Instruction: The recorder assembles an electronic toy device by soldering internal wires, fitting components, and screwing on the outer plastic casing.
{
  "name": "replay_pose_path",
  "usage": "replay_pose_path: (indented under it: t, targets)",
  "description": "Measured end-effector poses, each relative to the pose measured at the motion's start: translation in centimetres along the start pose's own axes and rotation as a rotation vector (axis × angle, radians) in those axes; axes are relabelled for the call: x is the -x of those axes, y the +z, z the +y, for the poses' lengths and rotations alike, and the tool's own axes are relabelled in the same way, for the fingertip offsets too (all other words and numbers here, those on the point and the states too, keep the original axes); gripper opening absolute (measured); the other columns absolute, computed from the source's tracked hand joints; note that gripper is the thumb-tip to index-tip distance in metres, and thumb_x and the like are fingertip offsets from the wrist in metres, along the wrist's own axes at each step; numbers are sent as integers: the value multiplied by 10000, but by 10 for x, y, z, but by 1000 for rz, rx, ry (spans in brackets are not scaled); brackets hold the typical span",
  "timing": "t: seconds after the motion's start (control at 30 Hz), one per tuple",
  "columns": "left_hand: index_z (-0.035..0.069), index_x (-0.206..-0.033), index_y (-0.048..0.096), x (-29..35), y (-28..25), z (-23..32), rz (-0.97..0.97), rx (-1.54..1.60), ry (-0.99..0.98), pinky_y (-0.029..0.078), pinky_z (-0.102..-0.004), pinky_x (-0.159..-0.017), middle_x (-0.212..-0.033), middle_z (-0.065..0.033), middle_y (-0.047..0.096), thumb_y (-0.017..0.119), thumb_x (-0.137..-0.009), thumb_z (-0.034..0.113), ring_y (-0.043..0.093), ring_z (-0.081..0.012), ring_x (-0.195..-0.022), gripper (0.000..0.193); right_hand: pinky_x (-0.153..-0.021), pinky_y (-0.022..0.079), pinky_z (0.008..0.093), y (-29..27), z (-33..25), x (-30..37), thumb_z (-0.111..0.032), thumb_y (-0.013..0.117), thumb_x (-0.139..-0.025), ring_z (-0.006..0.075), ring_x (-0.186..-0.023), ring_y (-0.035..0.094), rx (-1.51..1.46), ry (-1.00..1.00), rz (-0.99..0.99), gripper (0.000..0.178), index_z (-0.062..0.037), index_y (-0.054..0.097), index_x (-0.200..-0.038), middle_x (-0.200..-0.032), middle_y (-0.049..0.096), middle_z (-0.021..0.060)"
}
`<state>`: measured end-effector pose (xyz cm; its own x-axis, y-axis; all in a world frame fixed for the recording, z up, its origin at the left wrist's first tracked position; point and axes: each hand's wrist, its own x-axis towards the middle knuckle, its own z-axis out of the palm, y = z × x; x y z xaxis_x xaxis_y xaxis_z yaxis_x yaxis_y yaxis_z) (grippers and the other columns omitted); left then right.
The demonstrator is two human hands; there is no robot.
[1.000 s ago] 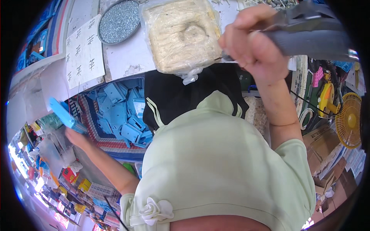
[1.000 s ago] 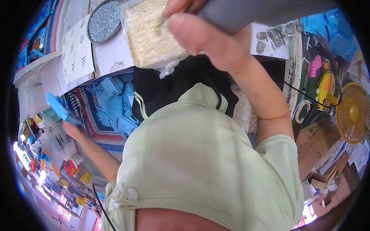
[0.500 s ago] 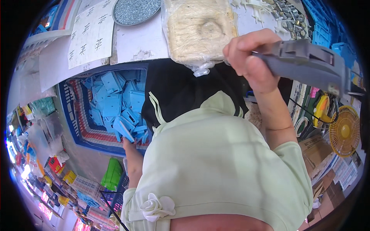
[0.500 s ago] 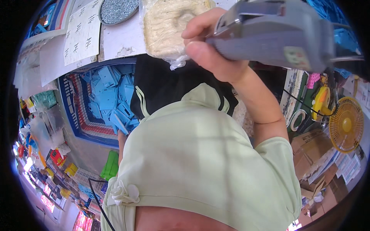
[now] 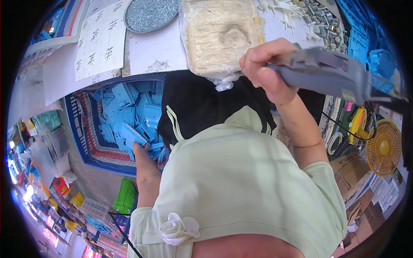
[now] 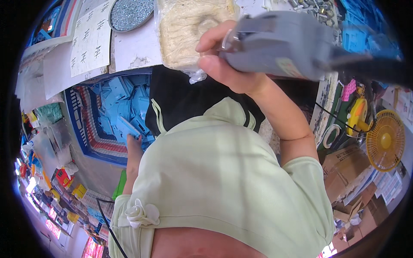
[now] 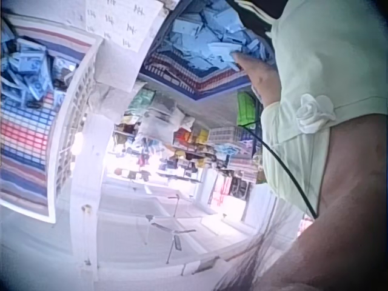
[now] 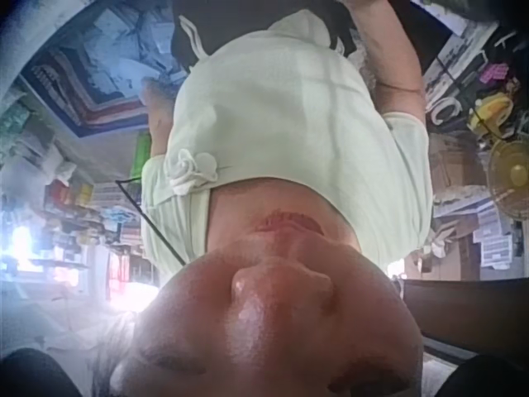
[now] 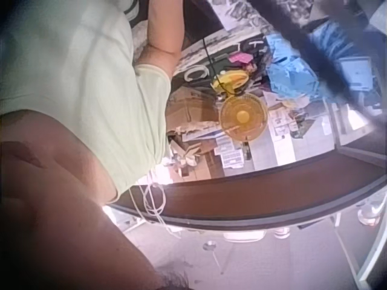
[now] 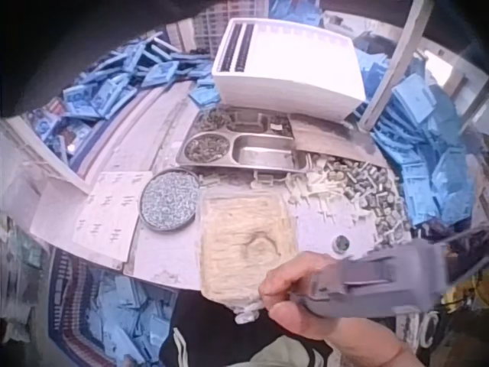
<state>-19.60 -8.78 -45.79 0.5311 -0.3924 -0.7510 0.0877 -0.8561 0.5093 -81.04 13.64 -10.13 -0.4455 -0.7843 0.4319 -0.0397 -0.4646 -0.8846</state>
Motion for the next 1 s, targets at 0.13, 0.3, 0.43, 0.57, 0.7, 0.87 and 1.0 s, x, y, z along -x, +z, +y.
replay_pose_path:
  t: [0.13,0.3,0.43,0.57,0.7,0.87,1.0]
  targets:
    - [51,-1445,459,1,5,-11,-21,-25,27,580,-550,-876,-1422,-179,518,467,-1017,426,578,-382,-1183,569,-614,460,286,-4,-18,-5,-137,699,-925,114,-654,541,-165,-1,-48,268,-10,561,-1116,-793,586,62]
    - [-15,-1397,483,42,35,-11,-9,26,104,601,-548,-822,-1391,-209,531,546,-991,456,606,-392,-1148,625,-629,495,272,-9,-23,-4,-73,706,-898,121,-704,591,-178,-17,-49,261,4,575,-1111,-848,635,89]
    - [-97,-1333,503,76,56,-7,93,-41,148,626,-527,-749,-1308,-241,576,639,-959,437,651,-411,-1062,666,-604,443,309,-1,-10,1,-227,704,-955,121,-593,499,-47,2,-41,298,-27,565,-1127,-717,561,44]
    - [-132,-1309,507,89,72,-7,123,-81,165,637,-530,-726,-1249,-255,609,668,-946,426,671,-414,-1010,685,-589,424,330,-2,-2,4,-283,697,-987,125,-532,448,137,-11,-98,324,-41,552,-1147,-648,525,29]
    - [-151,-1258,536,78,75,-12,85,-119,176,649,-505,-669,-1200,-265,627,663,-950,425,687,-398,-974,666,-590,429,333,-2,-6,7,-294,702,-982,127,-538,451,90,7,-55,332,-43,544,-1132,-633,509,22]
    - [-160,-1217,562,82,94,-20,90,-173,176,655,-456,-615,-1147,-257,647,666,-952,433,704,-369,-921,658,-606,470,302,-4,-20,3,-189,718,-939,122,-617,532,-46,-1,-39,290,-14,554,-1103,-726,575,52]
    - [-134,-1232,561,75,94,-25,24,-211,171,640,-482,-652,-1164,-264,633,688,-943,437,696,-365,-943,653,-579,467,296,-5,-26,-6,-149,705,-941,120,-582,527,-141,-76,-90,286,3,548,-1125,-700,576,58]
